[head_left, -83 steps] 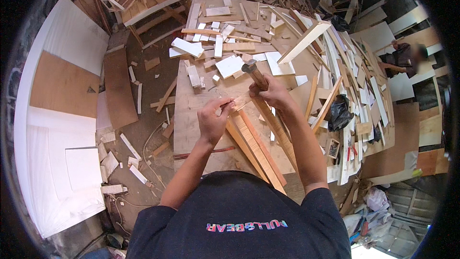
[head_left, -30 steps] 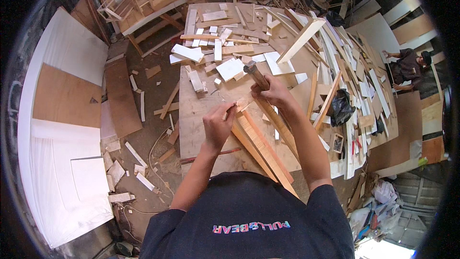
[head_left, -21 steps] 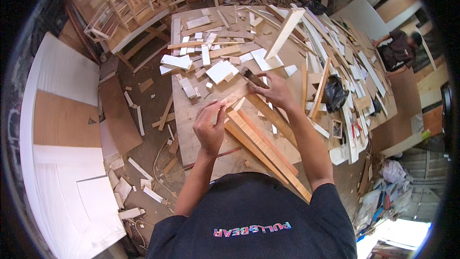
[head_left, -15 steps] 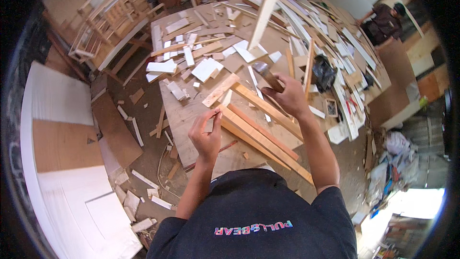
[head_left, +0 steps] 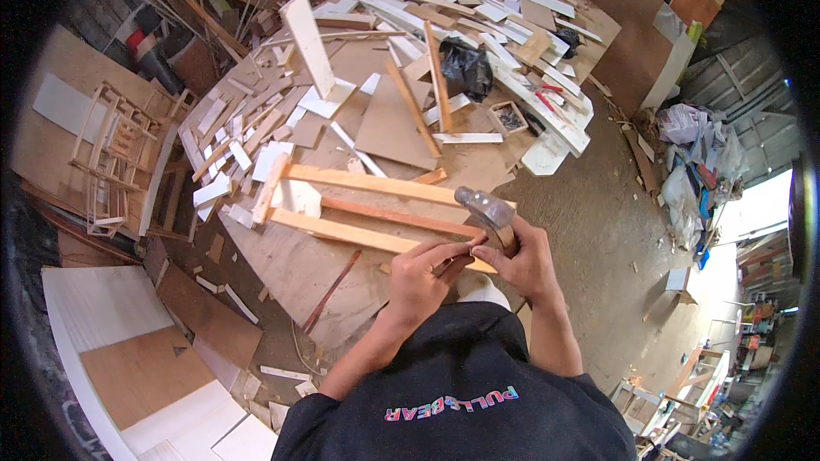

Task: The person assembles wood components by carving a small wooden block, cutting a thin wood strip with pliers, and hammering nails to join wooden pieces together.

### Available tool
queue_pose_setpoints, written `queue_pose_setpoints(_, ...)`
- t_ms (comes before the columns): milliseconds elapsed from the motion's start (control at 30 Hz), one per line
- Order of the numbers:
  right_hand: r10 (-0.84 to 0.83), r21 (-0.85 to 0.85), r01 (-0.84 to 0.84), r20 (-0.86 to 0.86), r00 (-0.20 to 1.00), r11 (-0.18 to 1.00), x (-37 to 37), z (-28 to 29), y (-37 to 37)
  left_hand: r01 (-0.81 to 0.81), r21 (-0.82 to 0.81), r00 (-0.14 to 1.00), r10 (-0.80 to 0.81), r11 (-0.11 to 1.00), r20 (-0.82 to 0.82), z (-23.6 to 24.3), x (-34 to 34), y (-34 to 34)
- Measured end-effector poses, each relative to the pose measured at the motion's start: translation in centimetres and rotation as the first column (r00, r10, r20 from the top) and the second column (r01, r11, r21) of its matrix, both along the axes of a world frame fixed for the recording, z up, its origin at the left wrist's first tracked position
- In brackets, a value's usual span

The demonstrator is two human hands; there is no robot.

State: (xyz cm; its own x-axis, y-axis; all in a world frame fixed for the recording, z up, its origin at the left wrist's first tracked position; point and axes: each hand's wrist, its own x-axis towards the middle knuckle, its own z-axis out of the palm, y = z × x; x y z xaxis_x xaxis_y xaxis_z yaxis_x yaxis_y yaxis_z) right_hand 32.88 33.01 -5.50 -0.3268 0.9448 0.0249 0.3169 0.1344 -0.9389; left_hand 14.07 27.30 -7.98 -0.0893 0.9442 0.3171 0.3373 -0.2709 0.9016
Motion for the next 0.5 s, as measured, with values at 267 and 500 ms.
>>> queue_pose_setpoints(267,-0.019,-0.078,-0.003,-0.29,0.957,0.997,17.0,-4.4,3.8,-0.018,-0.031,0.999,0.017,0.999,-0.033,-0.6,17.7,4.1)
queue_pose_setpoints(500,-0.174,-0.16,0.156,-0.102,0.979,0.975,25.7,-9.1,10.8,-0.013,-0.337,0.999,0.03,0.941,0.046,-6.1,28.4,11.2)
